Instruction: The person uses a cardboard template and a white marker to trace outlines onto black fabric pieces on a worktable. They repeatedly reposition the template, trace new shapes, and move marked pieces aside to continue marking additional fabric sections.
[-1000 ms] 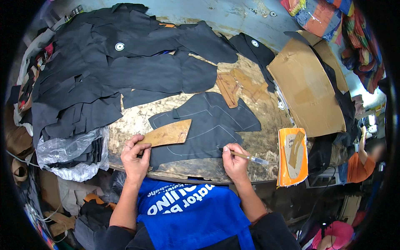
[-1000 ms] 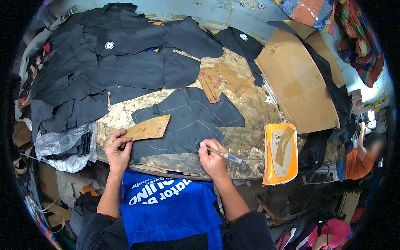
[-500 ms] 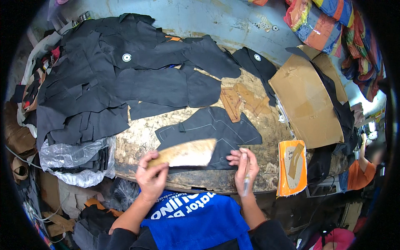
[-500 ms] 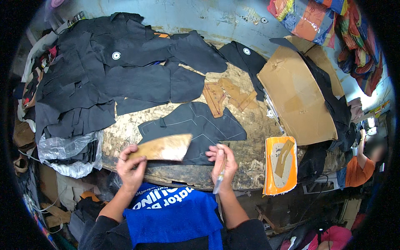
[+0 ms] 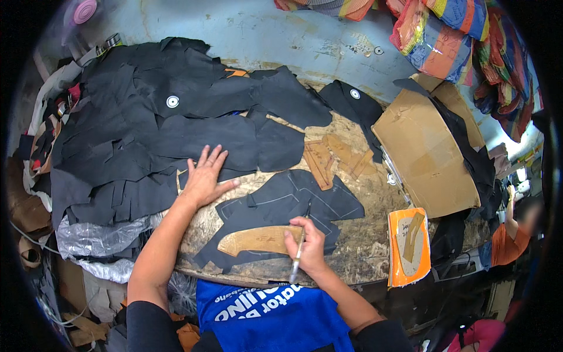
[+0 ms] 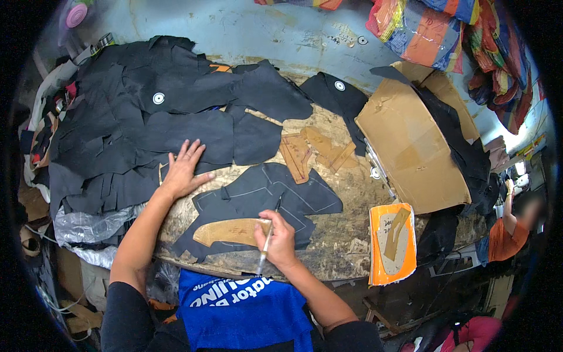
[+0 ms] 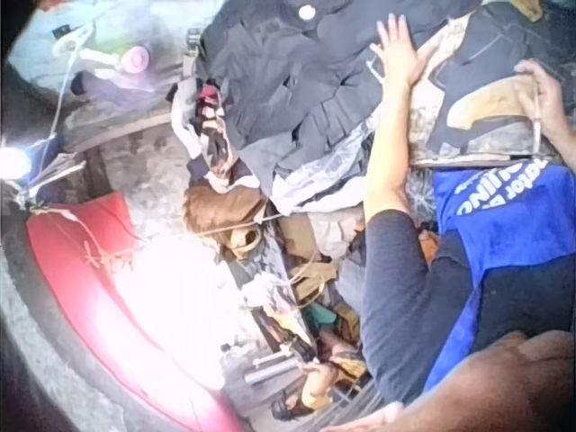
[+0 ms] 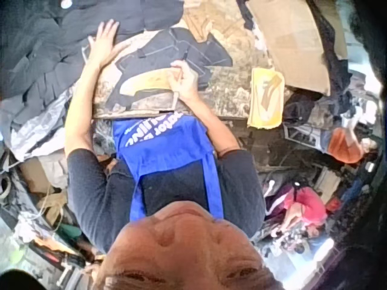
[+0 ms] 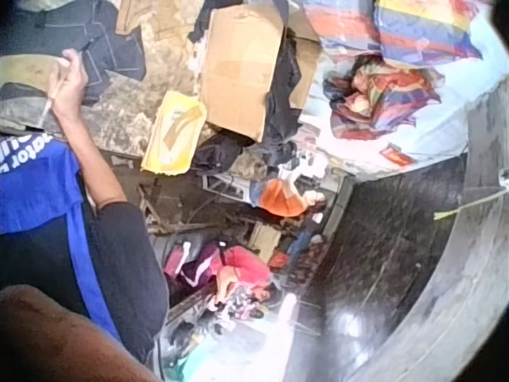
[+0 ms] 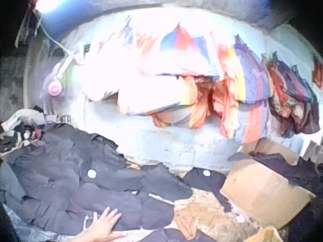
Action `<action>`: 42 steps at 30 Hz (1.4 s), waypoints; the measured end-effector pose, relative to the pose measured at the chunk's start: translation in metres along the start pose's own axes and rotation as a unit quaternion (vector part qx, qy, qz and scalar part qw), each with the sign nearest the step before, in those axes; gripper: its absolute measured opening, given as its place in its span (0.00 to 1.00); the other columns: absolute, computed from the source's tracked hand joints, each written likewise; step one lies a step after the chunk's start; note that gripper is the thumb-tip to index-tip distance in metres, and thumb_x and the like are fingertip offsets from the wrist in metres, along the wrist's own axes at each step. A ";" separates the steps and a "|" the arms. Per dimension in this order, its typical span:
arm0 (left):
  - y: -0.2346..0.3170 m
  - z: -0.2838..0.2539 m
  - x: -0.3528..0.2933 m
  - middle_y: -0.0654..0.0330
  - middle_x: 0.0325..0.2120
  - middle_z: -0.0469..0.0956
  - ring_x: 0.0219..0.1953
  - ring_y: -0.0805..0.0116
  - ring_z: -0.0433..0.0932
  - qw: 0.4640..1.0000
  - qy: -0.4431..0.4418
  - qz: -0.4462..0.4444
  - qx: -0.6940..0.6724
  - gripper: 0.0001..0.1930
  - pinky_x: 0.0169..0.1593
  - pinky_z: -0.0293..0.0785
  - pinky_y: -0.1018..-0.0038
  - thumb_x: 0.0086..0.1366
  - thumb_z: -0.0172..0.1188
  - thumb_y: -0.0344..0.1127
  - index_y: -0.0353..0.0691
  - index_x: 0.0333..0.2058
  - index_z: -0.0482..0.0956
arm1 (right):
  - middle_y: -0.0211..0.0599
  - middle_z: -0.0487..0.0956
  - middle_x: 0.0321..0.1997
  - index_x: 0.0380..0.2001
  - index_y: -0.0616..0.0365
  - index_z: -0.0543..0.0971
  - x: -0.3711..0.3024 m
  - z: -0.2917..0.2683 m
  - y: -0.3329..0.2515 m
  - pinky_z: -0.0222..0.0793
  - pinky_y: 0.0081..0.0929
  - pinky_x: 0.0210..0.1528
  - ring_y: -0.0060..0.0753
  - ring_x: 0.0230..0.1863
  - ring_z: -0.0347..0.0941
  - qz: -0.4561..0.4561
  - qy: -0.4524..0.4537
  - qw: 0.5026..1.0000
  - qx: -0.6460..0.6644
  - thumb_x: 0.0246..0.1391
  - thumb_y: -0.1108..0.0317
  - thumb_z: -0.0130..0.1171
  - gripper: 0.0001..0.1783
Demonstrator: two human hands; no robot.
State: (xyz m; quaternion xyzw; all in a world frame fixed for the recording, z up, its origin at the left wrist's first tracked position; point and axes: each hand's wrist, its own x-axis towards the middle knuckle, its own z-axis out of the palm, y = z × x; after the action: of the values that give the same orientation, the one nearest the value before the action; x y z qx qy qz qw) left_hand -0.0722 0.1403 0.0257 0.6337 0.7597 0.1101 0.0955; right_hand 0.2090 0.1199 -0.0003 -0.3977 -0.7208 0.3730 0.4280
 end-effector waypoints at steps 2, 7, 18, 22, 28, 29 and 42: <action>-0.010 0.002 0.017 0.54 0.65 0.54 0.69 0.53 0.43 0.999 0.022 -0.016 0.020 0.41 0.60 0.42 0.33 0.55 0.54 0.66 0.47 0.62 0.61 | 0.45 0.78 0.34 0.37 0.64 0.74 0.011 0.008 0.000 0.73 0.29 0.38 0.42 0.34 0.78 -0.031 0.011 0.999 -0.037 0.44 0.75 0.61 0.14; -0.024 0.000 0.051 0.56 0.64 0.57 0.67 0.52 0.50 0.995 0.083 -0.050 -0.030 0.33 0.56 0.50 0.31 0.59 0.52 0.61 0.54 0.60 0.64 | 0.50 0.77 0.34 0.36 0.64 0.73 0.053 0.022 0.007 0.72 0.36 0.38 0.53 0.36 0.75 -0.069 0.011 0.996 -0.061 0.44 0.76 0.58 0.13; -0.010 -0.038 0.012 0.57 0.26 0.72 0.27 0.61 0.74 0.920 0.338 0.088 -0.176 0.09 0.30 0.72 0.73 0.43 0.57 0.15 0.33 0.26 0.76 | 0.51 0.77 0.33 0.35 0.64 0.73 0.078 0.031 0.016 0.71 0.38 0.39 0.54 0.36 0.75 -0.057 0.052 0.996 -0.048 0.43 0.76 0.57 0.12; 0.008 -0.058 -0.047 0.57 0.21 0.75 0.23 0.64 0.75 0.939 0.234 0.197 -0.160 0.07 0.27 0.70 0.73 0.43 0.58 0.17 0.36 0.22 0.77 | 0.50 0.77 0.31 0.33 0.64 0.74 0.077 0.029 0.019 0.71 0.36 0.38 0.53 0.34 0.76 -0.032 0.086 0.995 -0.041 0.43 0.76 0.57 0.11; 0.022 -0.065 -0.128 0.55 0.23 0.77 0.26 0.58 0.78 0.968 -0.062 0.131 -0.206 0.08 0.32 0.74 0.68 0.47 0.59 0.23 0.38 0.28 0.80 | 0.42 0.77 0.28 0.34 0.64 0.74 0.085 0.010 0.033 0.69 0.30 0.38 0.36 0.31 0.74 0.001 0.206 0.977 -0.056 0.41 0.78 0.57 0.12; 0.021 -0.065 -0.136 0.56 0.22 0.77 0.26 0.61 0.78 0.960 -0.121 0.060 -0.245 0.15 0.32 0.74 0.70 0.45 0.67 0.31 0.36 0.34 0.79 | 0.41 0.77 0.29 0.35 0.64 0.74 0.087 0.006 0.037 0.69 0.29 0.39 0.35 0.32 0.74 0.005 0.221 0.974 -0.046 0.41 0.78 0.57 0.13; 0.014 -0.015 -0.068 0.66 0.13 0.68 0.18 0.77 0.67 0.934 0.088 -0.143 -0.314 0.12 0.25 0.66 0.76 0.44 0.71 0.30 0.35 0.25 0.75 | 0.38 0.75 0.33 0.36 0.63 0.74 0.093 -0.010 0.054 0.67 0.27 0.43 0.32 0.36 0.71 0.022 0.285 0.956 -0.072 0.40 0.79 0.58 0.15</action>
State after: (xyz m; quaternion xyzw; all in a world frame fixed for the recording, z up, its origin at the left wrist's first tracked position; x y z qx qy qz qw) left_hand -0.0508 0.0756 0.0447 0.4434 0.7745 0.3839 0.2371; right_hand 0.2023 0.2269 -0.0141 -0.5333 -0.5846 0.2007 0.5775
